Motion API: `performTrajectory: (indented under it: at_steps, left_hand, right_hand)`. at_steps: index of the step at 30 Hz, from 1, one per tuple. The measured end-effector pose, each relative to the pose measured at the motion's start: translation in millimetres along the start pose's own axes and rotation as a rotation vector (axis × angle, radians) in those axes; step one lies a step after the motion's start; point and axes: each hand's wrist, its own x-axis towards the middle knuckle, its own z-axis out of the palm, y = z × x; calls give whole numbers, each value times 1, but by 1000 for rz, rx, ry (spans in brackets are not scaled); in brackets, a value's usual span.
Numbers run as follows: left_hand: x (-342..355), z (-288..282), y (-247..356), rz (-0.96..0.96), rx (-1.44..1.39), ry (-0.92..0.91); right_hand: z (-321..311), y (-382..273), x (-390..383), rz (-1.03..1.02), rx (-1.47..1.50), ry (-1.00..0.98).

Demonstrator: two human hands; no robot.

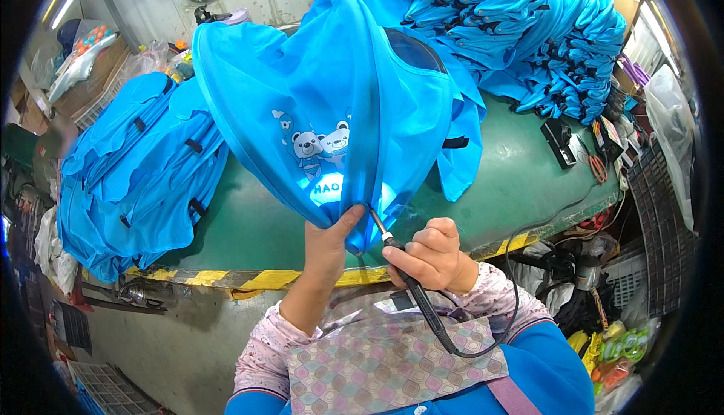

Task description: The person uses a handheld soldering iron to press and seal seams on blue fabric bags. They repeatedly pick up each bag, apply the tool along the edges, and place the finished items into a growing stack on the table.

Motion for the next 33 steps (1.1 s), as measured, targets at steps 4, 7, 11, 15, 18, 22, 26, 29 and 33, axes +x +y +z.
performTrajectory:
  at_steps: [4, 7, 11, 15, 18, 22, 26, 29, 33]
  left_hand:
    - [-1, -1, -1, 12, -9, -4]
    - [-1, -4, -3, 16, -1, -22]
    - [0, -3, -4, 14, 6, -11]
    - [1, -4, -4, 17, 52, -8]
    - [1, -4, -3, 37, 68, -5]
    - [0, -3, -2, 34, 72, -10]
    - [-8, 5, -13, 449, 480, 214]
    - [-21, -21, -34, 638, 372, 183]
    - [-19, -24, -22, 289, 123, 82]
  right_hand:
    - [-1, 1, 2, -14, 18, -13]
    - [-3, 1, 2, -31, 12, -28]
    - [2, 5, 2, -20, -7, -23]
    - [4, 9, 14, 135, 43, -36]
    - [-7, 12, 25, 274, 150, -4]
    - [-12, 16, 28, 144, 52, 14]
    - [19, 39, 42, 63, -1, -102]
    - [28, 53, 39, 108, -21, -218]
    - [34, 48, 35, 262, 102, -13]
